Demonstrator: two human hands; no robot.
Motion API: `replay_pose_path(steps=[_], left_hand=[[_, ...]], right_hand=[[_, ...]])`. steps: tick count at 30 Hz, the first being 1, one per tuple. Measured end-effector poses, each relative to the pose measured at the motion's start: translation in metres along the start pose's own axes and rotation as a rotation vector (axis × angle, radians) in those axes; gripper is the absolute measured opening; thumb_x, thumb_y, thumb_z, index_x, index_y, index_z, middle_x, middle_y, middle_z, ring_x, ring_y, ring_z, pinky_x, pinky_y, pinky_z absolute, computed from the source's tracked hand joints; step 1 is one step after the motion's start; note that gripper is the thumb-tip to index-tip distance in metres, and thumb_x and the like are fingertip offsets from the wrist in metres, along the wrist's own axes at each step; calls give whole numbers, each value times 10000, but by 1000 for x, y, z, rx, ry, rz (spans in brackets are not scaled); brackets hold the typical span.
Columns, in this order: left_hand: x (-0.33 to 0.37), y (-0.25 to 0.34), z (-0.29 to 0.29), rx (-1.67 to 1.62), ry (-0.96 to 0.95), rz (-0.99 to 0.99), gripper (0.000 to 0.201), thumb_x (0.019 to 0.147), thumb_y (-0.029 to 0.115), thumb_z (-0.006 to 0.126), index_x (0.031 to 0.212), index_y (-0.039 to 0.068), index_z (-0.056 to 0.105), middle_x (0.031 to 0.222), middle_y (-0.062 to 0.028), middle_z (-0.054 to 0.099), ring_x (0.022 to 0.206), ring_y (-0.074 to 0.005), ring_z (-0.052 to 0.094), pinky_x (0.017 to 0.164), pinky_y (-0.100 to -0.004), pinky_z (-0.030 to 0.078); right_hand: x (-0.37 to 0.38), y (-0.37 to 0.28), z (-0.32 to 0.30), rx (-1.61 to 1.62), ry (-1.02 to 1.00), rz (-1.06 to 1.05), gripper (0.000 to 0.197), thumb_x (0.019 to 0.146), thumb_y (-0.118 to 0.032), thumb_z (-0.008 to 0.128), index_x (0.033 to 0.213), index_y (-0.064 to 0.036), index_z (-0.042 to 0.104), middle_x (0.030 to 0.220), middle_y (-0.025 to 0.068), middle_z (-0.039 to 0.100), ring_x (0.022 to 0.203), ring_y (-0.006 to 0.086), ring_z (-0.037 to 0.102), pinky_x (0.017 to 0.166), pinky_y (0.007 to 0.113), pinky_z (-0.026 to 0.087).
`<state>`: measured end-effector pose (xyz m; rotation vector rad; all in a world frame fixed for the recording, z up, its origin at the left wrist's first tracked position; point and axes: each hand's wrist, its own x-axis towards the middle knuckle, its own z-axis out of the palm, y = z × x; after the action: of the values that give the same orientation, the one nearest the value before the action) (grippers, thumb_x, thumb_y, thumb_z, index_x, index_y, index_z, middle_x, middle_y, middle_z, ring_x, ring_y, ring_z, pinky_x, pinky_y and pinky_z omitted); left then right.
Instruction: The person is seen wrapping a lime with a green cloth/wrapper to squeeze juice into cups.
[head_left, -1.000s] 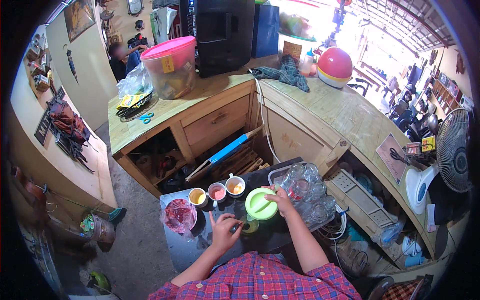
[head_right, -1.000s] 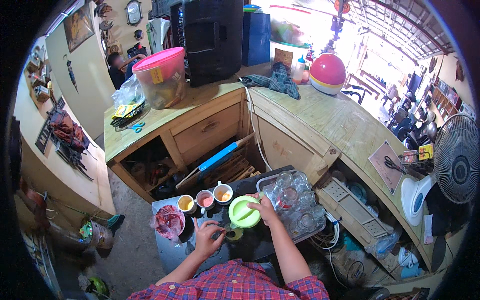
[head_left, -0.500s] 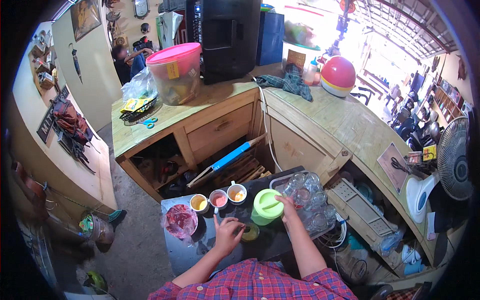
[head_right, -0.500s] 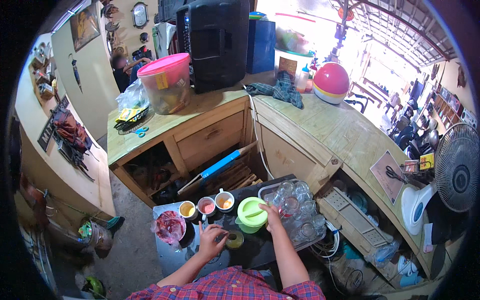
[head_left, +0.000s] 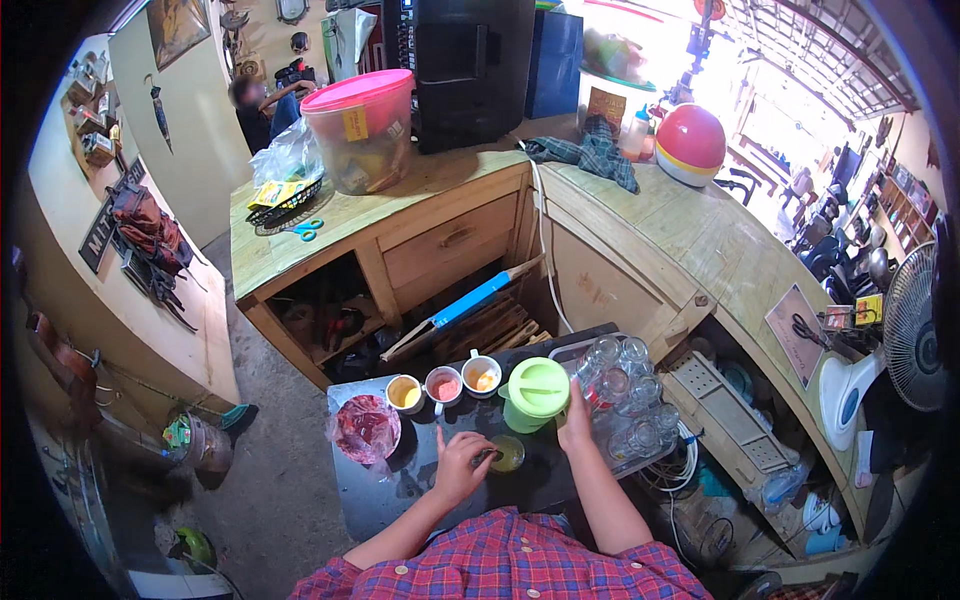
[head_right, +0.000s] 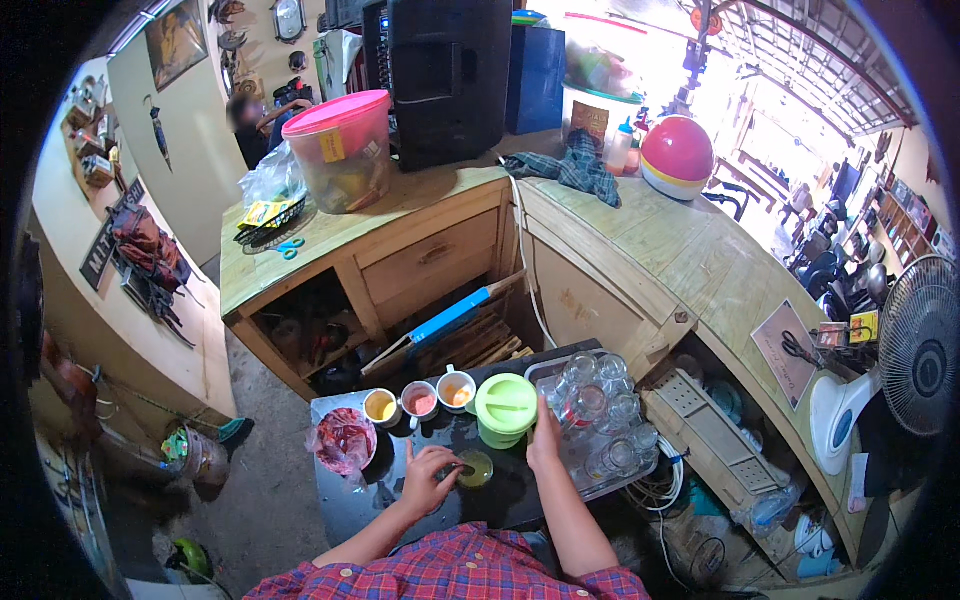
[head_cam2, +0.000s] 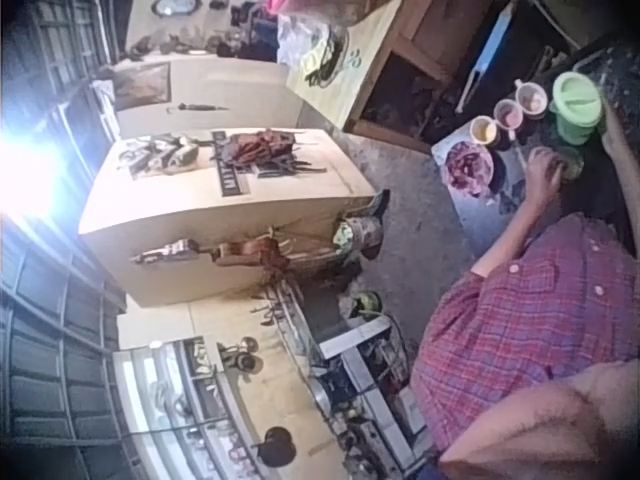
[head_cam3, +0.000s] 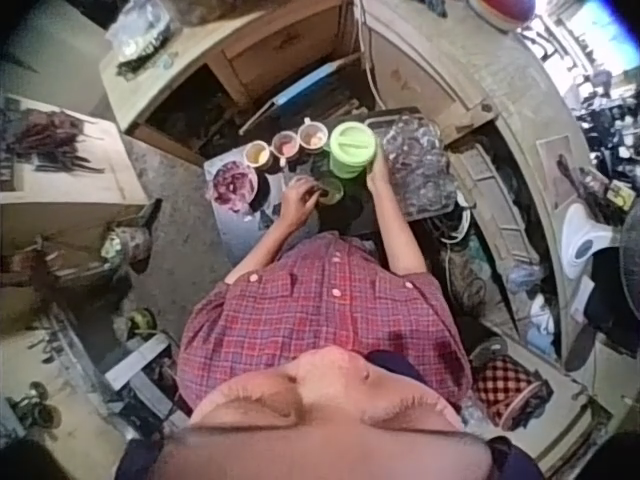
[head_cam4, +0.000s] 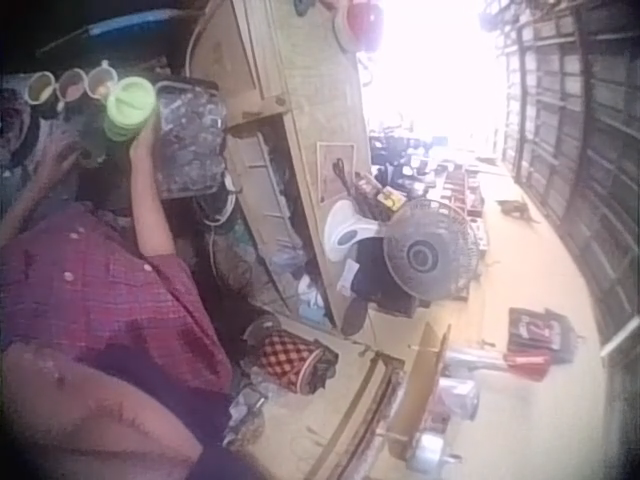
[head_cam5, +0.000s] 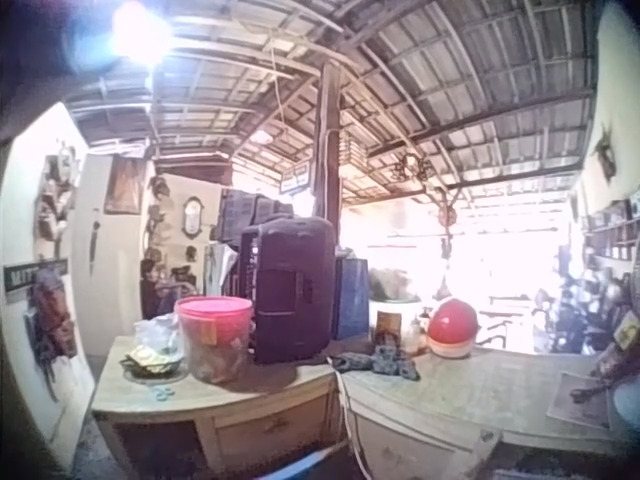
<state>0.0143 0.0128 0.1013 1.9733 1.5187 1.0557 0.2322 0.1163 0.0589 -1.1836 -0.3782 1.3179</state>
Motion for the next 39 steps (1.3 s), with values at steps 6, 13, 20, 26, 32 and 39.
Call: replay_pose_path(steps=[6,13,20,26,32,39], left_hand=[[0,-1,0,-63,-16,1,98,797,158,688,891,132,697,932,-21,663,984,-205,604,1077,-658,142],[4,8,7,-76,-39,20,103,782,163,704,879,129,707,943,-19,661,981,-194,604,1081,-643,153],[0,-1,0,-136,-47,163,376,693,248,790,1019,113,660,1000,-101,631,1051,-273,553,1006,-488,348],[-23,-49,9,-102,-217,-95,857,625,366,846,1316,87,422,1056,-172,589,1022,-334,561,904,-414,439],[-28,-50,29,-73,-383,-295,824,659,361,829,1320,86,421,795,-134,633,739,-318,643,666,-415,504],[-25,-69,43,-207,-394,-295,813,654,310,829,1342,105,447,684,-147,617,650,-320,640,616,-416,500]], right_hand=[[-77,31,-36,-393,104,-470,260,844,-111,657,1070,-87,531,930,-42,516,825,83,493,730,247,433],[-122,9,1,-940,-519,-580,454,712,-8,671,1152,-44,567,1050,116,633,756,190,595,641,271,471],[-101,13,-5,-1108,-633,-618,245,752,0,646,995,-8,673,873,138,662,799,275,657,700,353,527],[-100,-11,8,-1057,-652,-701,170,807,-93,686,962,-34,715,902,120,678,844,279,663,739,339,531],[-98,-4,16,-1540,-705,-947,112,776,-174,687,853,-108,735,822,57,683,825,233,619,731,370,456],[-98,7,21,-1416,-646,-1032,136,760,-248,697,775,-119,738,799,26,698,792,224,608,704,399,405]])
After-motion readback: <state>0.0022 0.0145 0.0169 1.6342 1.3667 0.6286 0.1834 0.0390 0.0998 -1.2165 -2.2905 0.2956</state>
